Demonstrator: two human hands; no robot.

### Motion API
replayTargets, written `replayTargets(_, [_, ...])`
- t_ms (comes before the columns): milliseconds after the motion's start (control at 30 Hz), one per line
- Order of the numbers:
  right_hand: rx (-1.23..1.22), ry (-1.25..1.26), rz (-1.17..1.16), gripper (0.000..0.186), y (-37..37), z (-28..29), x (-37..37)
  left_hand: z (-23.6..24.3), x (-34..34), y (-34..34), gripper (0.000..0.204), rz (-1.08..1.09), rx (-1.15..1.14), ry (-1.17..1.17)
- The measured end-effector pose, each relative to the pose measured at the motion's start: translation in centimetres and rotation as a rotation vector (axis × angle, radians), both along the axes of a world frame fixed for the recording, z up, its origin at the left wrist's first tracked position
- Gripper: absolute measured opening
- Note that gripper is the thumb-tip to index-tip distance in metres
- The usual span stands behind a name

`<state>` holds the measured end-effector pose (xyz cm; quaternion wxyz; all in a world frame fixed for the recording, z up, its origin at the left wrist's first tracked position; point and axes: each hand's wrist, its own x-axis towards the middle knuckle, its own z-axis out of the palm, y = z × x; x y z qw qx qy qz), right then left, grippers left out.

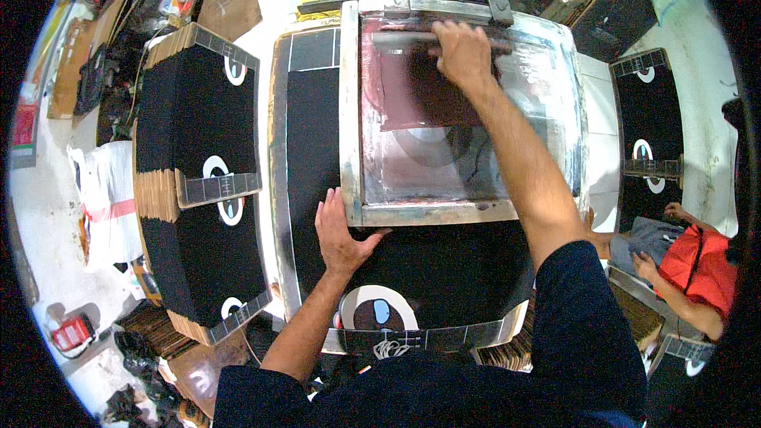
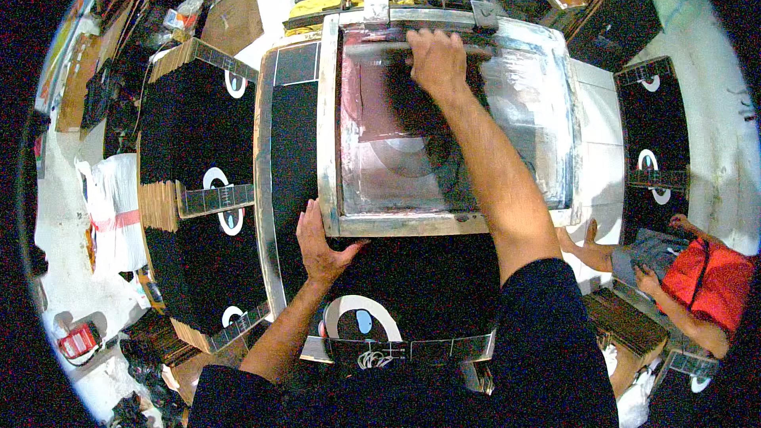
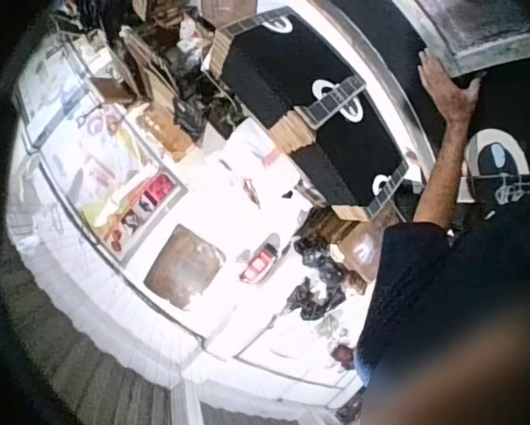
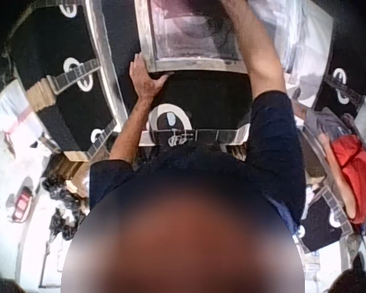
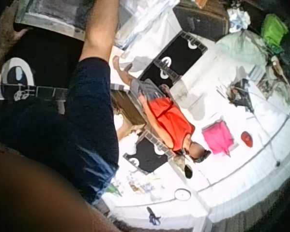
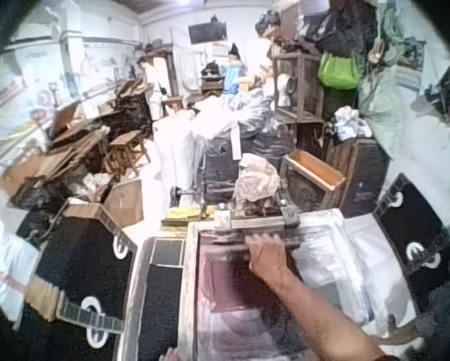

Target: The person repeatedly aligns a screen printing frame over a black t-shirt and uses a squeegee to pull ink across the mesh. They lift the frame to check the print, reposition the shirt, and occasionally add more ink to the screen before continuing the process.

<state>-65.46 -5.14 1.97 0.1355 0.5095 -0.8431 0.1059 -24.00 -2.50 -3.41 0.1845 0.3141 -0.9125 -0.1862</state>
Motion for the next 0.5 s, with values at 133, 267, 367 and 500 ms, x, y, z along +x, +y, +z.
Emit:
replayTargets(133, [0.145, -0.074, 0.005, 0.043, 5.2, 0.5, 4.5, 0.1, -0.1, -0.2, 0.121, 0.001, 0.009, 0.006])
replayTargets(267, [0.078, -0.102, 0.082, 0.040, 3.3, 1.2, 1.3, 0.7, -0.4, -0.1, 0.118, 0.004, 0.017, 0.009])
replayTargets(367, [0.023, -0.073, -0.028, 0.038, -1.0, 0.4, -2.7, 0.8, -0.4, -0.1, 0.118, 0.009, 0.020, -0.032])
replayTargets(500, [0.032, 0.029, -0.020, 0.039, -2.6, -0.8, -4.3, 0.5, -0.3, -0.1, 0.117, -0.006, 0.005, -0.015])
